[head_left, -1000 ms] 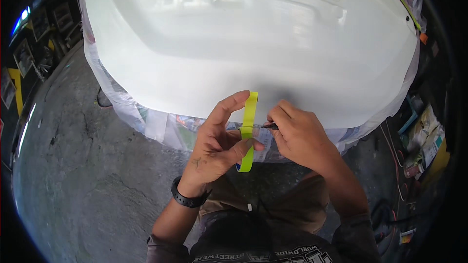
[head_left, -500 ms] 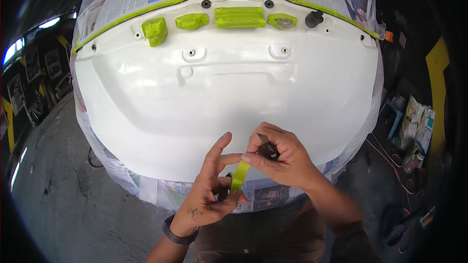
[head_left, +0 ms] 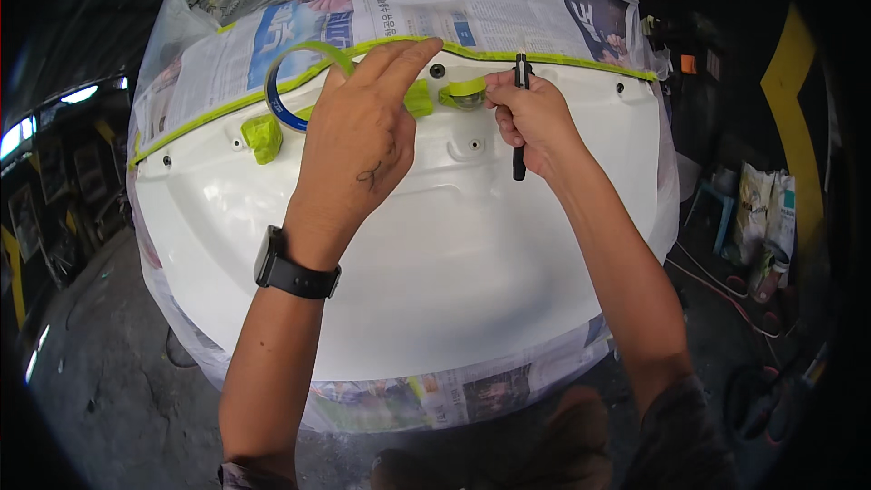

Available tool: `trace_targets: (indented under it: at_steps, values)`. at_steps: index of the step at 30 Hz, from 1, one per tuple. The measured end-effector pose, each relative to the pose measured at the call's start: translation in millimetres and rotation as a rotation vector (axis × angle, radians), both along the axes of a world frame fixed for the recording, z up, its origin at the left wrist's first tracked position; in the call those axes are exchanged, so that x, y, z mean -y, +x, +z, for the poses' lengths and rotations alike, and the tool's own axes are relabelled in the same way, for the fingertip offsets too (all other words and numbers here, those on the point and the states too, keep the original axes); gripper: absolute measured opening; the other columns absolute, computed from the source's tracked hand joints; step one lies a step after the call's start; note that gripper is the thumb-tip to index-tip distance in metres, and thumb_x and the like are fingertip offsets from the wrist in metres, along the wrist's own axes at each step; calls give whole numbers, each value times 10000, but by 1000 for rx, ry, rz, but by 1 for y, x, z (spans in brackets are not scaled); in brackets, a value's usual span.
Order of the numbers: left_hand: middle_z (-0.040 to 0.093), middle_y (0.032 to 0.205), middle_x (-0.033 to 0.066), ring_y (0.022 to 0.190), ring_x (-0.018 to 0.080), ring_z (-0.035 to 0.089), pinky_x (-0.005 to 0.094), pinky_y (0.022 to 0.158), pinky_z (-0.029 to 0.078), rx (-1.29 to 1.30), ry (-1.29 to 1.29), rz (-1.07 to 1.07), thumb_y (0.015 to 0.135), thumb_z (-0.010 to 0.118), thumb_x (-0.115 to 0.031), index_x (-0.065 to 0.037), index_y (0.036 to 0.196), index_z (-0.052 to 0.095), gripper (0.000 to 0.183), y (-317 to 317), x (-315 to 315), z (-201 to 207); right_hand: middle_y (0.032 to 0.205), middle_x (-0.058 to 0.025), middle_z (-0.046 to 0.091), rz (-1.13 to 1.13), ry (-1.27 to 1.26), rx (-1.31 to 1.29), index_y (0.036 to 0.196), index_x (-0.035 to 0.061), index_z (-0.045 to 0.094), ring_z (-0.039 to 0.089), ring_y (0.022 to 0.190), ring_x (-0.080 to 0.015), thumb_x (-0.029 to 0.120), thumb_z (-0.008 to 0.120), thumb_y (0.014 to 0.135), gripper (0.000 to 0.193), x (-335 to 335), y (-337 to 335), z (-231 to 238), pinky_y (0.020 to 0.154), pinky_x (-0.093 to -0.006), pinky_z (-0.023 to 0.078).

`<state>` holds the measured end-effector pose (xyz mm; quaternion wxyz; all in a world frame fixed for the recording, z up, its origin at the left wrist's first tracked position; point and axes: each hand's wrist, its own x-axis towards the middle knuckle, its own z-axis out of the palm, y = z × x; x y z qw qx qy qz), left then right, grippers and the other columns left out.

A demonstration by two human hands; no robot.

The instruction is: The person applies masking tape onto car components and trims the tape using a utility knife.

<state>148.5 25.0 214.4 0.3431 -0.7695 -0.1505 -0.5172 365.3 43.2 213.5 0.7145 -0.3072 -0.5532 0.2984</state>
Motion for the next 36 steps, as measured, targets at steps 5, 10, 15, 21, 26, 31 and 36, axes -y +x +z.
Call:
trace_targets:
  at_steps: [5,10,15,21,26,31,36]
  values:
    - [685,1255,111,1053,366,630,432,899,479,-150,17,130,760,557,85,-74,1294,645,564,30,-43,13,790,-68,564,33,-18,-4,979,-9,596,436,540,-104,27,610,865,120,-13,3,9,451,-287,303]
    - [707,1151,91,943,368,612,439,857,483,-203,38,260,727,593,70,-68,1218,685,518,45,-58,9,751,-68,558,21,-53,20,905,7,576,458,541,-118,53,596,861,67,-19,10,9,440,-298,309]
    - [699,1093,89,890,366,597,433,848,482,-175,-8,236,692,610,66,-74,1179,704,516,42,-64,1,719,-56,544,-48,-96,63,857,15,566,462,525,-110,87,605,901,93,-28,14,2,426,-296,302]
    - [695,1124,108,936,364,616,434,861,476,-202,-87,250,688,623,54,-61,1198,692,527,29,-60,5,827,-164,650,-401,8,405,1048,-62,626,613,679,-252,137,633,951,221,-37,16,-10,623,-384,489]
    - [706,1128,122,1002,326,646,405,846,469,-127,-97,84,699,643,25,-58,1168,707,480,20,-66,11,1140,-230,671,-731,296,542,1196,-33,662,685,955,-352,100,630,915,313,-14,22,-37,851,-416,535]
    - [728,1010,108,957,308,658,385,830,460,-89,-135,-151,728,683,7,-69,1028,753,318,26,-73,34,1120,-172,647,-553,300,570,1227,-27,659,668,930,-327,83,615,919,330,-31,13,-34,842,-393,527]
    - [693,825,53,869,306,629,410,840,482,-291,75,144,769,741,-20,-73,853,746,99,43,-80,42,1014,-108,603,-402,152,437,1236,-18,657,623,849,-266,73,596,936,319,-44,5,-54,812,-352,509]
